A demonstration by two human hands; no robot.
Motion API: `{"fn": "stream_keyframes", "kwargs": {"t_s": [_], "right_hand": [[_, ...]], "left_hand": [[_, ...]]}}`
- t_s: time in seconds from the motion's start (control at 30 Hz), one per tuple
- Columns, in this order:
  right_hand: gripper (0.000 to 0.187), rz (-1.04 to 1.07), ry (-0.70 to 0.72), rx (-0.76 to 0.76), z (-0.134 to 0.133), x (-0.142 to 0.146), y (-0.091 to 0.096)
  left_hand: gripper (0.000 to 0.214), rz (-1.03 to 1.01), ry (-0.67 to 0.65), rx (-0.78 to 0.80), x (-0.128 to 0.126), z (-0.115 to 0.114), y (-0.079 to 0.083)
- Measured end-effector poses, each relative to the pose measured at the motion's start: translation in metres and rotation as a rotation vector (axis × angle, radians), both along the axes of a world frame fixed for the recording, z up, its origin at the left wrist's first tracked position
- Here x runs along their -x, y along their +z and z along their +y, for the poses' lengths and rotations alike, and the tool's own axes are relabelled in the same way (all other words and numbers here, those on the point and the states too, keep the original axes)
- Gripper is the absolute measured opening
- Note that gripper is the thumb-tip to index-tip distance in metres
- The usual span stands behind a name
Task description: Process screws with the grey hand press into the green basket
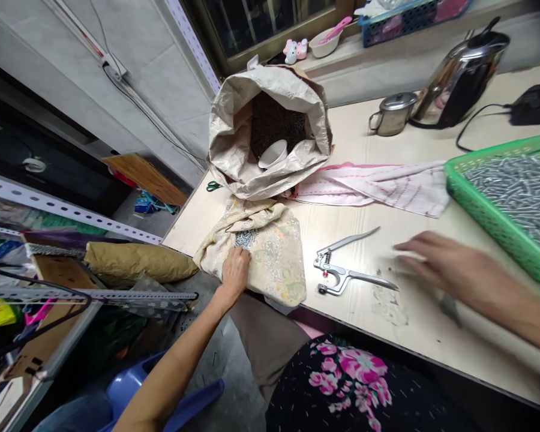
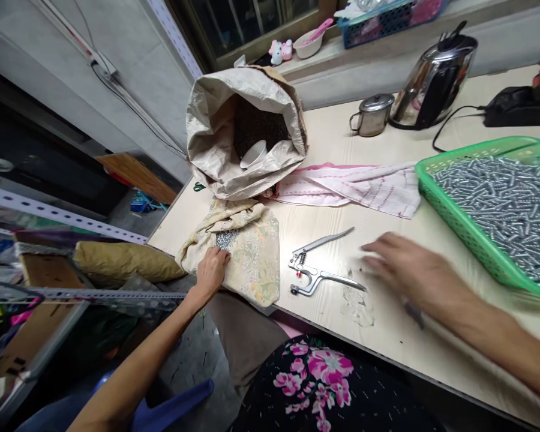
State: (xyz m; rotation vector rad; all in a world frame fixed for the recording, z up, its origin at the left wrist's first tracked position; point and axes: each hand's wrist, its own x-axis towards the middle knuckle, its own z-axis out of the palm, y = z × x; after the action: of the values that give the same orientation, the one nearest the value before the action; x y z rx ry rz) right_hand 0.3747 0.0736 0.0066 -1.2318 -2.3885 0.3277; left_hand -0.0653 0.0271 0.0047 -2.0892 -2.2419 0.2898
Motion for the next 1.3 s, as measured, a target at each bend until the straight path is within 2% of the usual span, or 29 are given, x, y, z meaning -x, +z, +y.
{"fn": "stream_keyframes", "kwargs": {"t_s": [0.1,0.17,0.33,0.43,0.5,0.57,0.7,0.87,0.97,1.1,1.3], "right_hand": [[0.029,-0.069,0.203,0.107,-0.016,0.054,-0.016],[0.025,-0.117,0.219,0.101,-0.019,0.073,-0.020],[0.016,-0.186,0.216,0.058,-0.018,0.078,-0.025],[0.016,-0.153,0.232,0.040,-0.018,0.073,-0.029],[0.019,-0.128,0.213,0.047,-0.019,0.071,-0.033],[0.021,-0.131,0.191,0.047,-0.019,0.070,-0.035],[0.023,-0.163,0.192,-0.002,-0.019,0.071,-0.035],[0.025,-0.166,0.194,-0.089,-0.024,0.072,-0.024],[0.026,-0.137,0.222,-0.093,-0.030,0.072,-0.018],[0.026,-0.115,0.247,-0.099,-0.034,0.072,-0.016],[0.029,-0.133,0.258,-0.086,-0.034,0.070,-0.016]], "left_hand": [[0.016,-0.081,0.043,0.043,0.003,0.008,0.007],[0.015,-0.109,0.023,0.057,0.005,0.012,0.010],[0.019,-0.080,-0.065,-0.098,0.002,0.017,0.013],[0.018,-0.145,-0.047,-0.154,-0.001,0.022,0.015],[0.016,-0.274,-0.005,-0.165,-0.004,0.026,0.018],[0.016,-0.518,0.076,-0.153,-0.012,0.026,0.021],[0.036,-1.090,0.242,0.026,-0.056,0.013,0.024],[0.037,-1.352,0.323,0.188,-0.116,-0.008,0.018],[0.037,-1.378,0.352,0.232,-0.129,-0.013,0.007],[0.036,-1.277,0.310,0.247,-0.130,-0.014,-0.007],[0.035,-1.163,0.244,0.279,-0.132,-0.011,-0.011]]}}
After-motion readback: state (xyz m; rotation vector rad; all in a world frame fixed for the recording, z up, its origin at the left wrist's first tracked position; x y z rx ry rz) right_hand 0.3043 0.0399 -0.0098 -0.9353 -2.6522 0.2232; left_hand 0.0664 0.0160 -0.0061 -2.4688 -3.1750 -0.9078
